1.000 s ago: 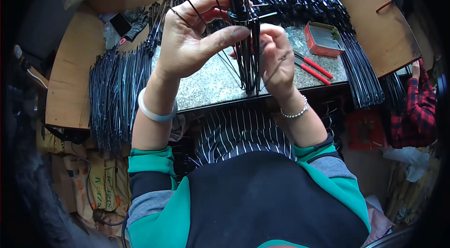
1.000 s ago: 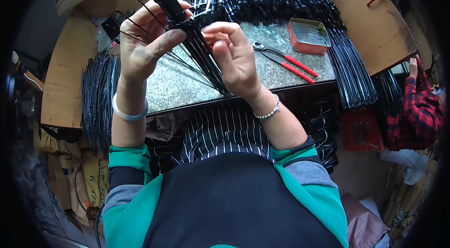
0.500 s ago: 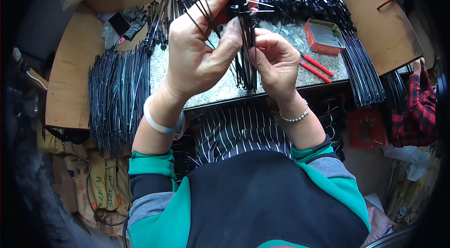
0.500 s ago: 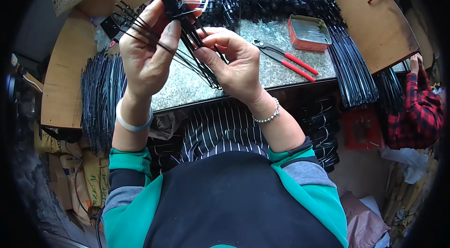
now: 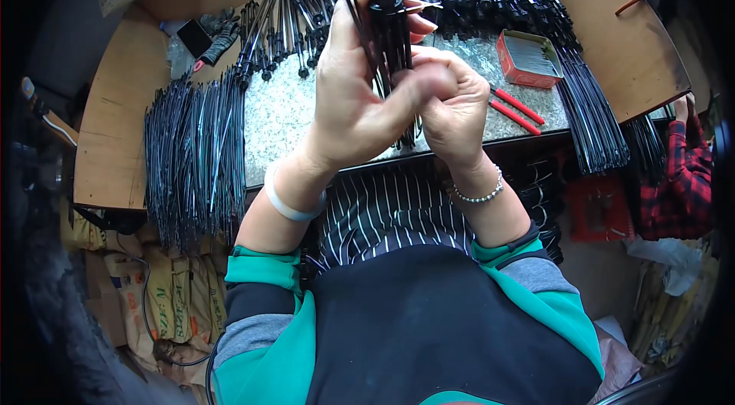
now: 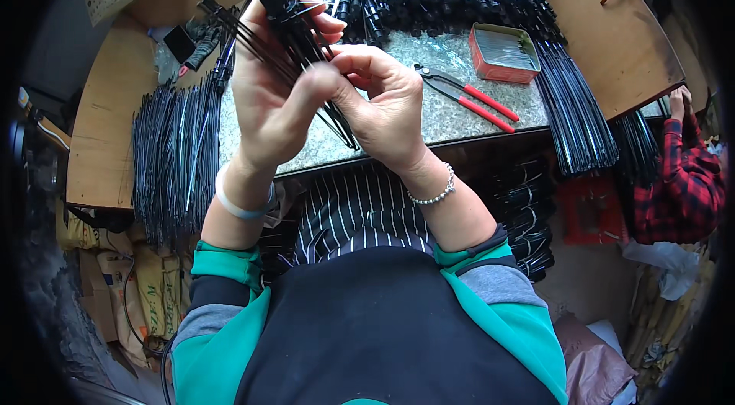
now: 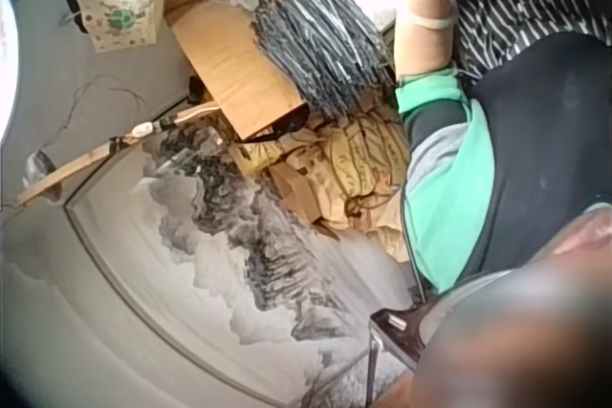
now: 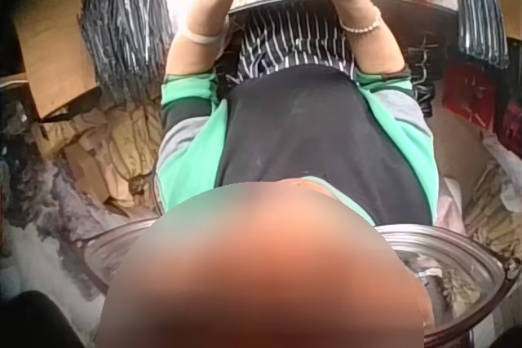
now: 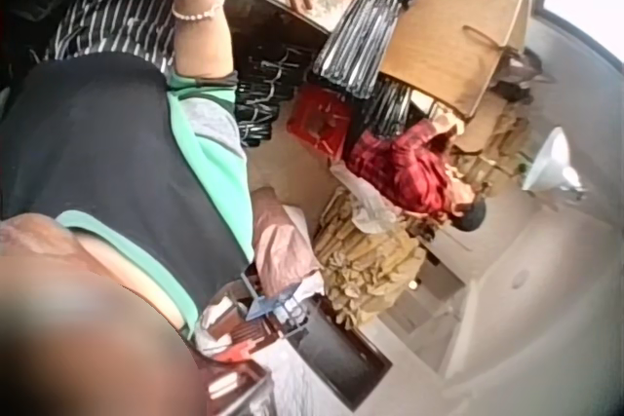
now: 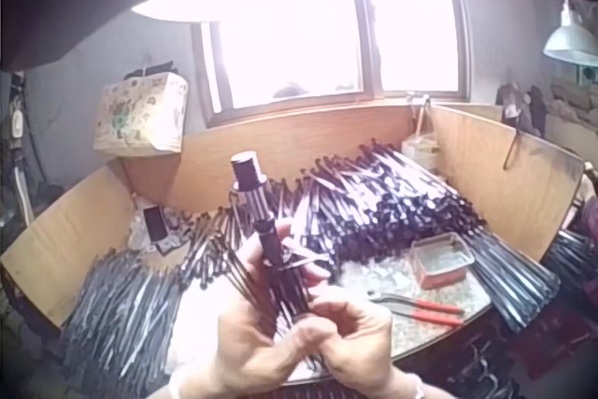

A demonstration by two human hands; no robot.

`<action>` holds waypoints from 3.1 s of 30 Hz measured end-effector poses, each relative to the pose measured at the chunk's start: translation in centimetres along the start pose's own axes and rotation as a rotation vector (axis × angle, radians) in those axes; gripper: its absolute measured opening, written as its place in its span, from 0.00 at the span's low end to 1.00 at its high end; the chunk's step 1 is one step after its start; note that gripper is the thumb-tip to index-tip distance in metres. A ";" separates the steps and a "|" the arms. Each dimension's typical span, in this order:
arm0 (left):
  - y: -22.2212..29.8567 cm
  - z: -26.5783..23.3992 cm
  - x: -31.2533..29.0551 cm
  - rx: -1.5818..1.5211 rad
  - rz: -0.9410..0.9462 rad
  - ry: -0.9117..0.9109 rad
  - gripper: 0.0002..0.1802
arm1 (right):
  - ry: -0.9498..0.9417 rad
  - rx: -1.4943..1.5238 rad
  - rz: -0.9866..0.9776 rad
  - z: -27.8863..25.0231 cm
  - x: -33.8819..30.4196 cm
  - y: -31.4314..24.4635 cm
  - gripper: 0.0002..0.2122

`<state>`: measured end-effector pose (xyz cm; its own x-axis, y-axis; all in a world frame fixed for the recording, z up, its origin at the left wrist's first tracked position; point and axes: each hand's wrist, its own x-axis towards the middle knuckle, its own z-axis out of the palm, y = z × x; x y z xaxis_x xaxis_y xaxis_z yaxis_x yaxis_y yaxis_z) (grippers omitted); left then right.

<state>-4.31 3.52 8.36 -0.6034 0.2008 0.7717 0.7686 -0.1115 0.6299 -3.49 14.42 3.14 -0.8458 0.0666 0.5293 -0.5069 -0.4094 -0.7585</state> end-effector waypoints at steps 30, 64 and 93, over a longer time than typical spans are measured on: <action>2.1 -0.1 -0.8 -0.047 -0.219 0.127 0.14 | -0.014 -0.452 -0.501 -0.9 -2.4 -1.3 0.17; 2.0 1.4 -8.5 -0.120 -0.693 0.082 0.14 | -0.226 -1.830 -0.032 -18.7 -4.1 -1.7 0.10; -1.3 -1.7 -8.5 -0.127 -0.674 0.263 0.13 | -0.578 -1.631 -0.533 -6.5 -3.3 -9.7 0.18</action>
<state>-0.54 0.24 1.08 -0.9796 0.0266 0.1990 0.1923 -0.1612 0.9680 3.13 24.06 6.25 -0.5776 -0.5586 0.5953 -0.6126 0.7785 0.1362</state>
